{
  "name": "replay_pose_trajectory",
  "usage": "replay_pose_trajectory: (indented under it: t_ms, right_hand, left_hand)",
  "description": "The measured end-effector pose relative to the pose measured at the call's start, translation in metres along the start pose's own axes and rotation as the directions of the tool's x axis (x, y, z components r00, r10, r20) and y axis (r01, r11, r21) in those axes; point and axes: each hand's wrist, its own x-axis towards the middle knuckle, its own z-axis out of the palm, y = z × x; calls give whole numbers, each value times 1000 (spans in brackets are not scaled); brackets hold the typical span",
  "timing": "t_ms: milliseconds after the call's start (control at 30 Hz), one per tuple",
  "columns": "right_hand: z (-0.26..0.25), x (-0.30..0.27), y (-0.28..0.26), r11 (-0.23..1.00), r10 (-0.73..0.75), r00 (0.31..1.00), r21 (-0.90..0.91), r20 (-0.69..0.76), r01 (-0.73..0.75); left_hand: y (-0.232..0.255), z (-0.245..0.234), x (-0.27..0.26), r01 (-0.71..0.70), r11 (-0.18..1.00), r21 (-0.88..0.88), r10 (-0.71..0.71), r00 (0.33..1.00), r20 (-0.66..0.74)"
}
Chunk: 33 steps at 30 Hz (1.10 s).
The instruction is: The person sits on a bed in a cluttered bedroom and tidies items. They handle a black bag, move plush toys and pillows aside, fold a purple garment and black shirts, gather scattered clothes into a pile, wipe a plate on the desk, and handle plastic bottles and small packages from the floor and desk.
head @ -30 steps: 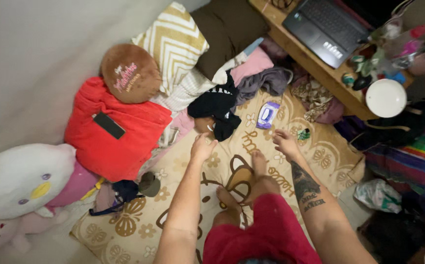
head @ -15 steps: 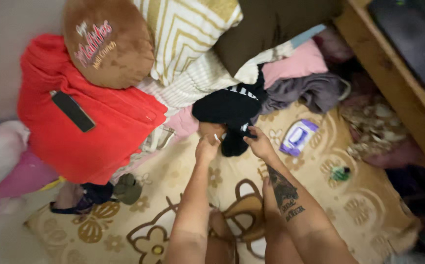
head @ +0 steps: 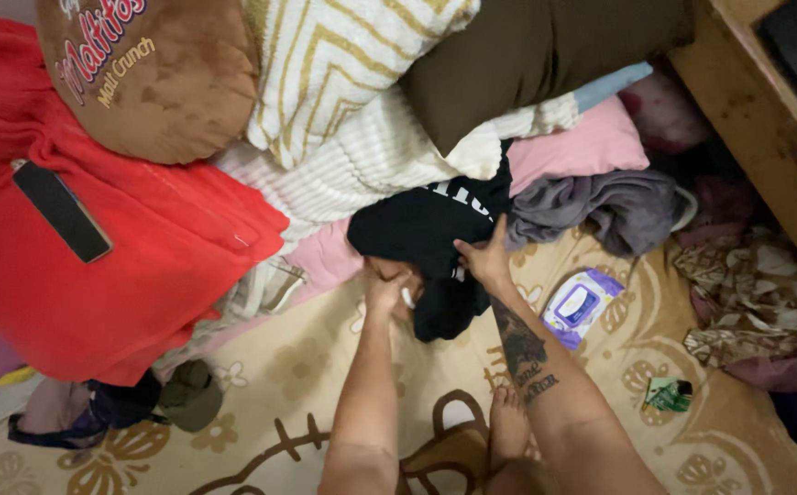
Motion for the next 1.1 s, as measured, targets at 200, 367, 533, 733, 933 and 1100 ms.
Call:
replay_pose_trajectory:
  t_ms: [200,367,533,733,933,1100]
  right_hand:
    - [-27,4,21,789,-236,955,-539,178,295]
    - [-67,-43,14,589,-216,976,-794,23,149]
    - [-162,-140,-42,870,-39,911,-463,-410,-171]
    - [-173,-238,-155,831,-109,991,-554,-80,47]
    - [-113,-302,-299,908,152,864,278,481,-314]
    - [-115,-335,-410,921,2,818,317,575,-225]
  left_hand:
    - [31,12,-48,1,939,344,-66,982,178]
    - [55,-52,-115,-56,981,183,30,989,141]
    - [107,-172,-145,23,958,-285,24,987,161]
    - [239,-294,-197,-45,932,-360,117,977,181]
    - [353,-348,-265,119,800,-588,74,953,293]
    - [413,-384,-285,-32,859,-511,285,860,424]
